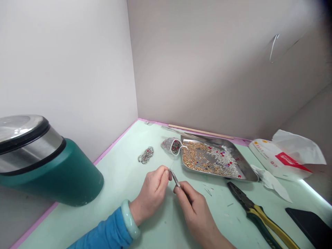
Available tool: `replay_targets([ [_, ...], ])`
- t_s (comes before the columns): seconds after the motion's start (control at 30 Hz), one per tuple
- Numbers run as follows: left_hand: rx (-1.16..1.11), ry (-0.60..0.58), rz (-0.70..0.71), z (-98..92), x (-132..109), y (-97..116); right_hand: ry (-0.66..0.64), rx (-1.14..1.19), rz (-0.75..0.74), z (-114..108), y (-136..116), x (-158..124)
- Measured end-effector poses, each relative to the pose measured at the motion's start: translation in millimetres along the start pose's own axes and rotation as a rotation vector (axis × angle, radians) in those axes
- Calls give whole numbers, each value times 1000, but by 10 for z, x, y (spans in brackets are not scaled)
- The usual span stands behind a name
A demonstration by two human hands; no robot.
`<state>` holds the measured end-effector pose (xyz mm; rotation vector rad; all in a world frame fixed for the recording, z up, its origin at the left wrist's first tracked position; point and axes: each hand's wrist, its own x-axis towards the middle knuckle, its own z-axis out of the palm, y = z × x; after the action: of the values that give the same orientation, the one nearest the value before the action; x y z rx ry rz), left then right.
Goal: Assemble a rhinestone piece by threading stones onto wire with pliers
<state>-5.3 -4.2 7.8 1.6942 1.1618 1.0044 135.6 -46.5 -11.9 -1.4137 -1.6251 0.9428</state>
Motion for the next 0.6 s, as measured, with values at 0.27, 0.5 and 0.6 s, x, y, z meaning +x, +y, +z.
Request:
replay_targets([
  [0.27,135,18,66,-6,5,5,-173,257,206,-65,-2,69],
  [0.5,-39,-67,-84,18,38,-82,-190,194,195,-162,5,141],
  [0.6,-306,-140,-220,3,69,-84,-150,117,147,-174,-2,164],
])
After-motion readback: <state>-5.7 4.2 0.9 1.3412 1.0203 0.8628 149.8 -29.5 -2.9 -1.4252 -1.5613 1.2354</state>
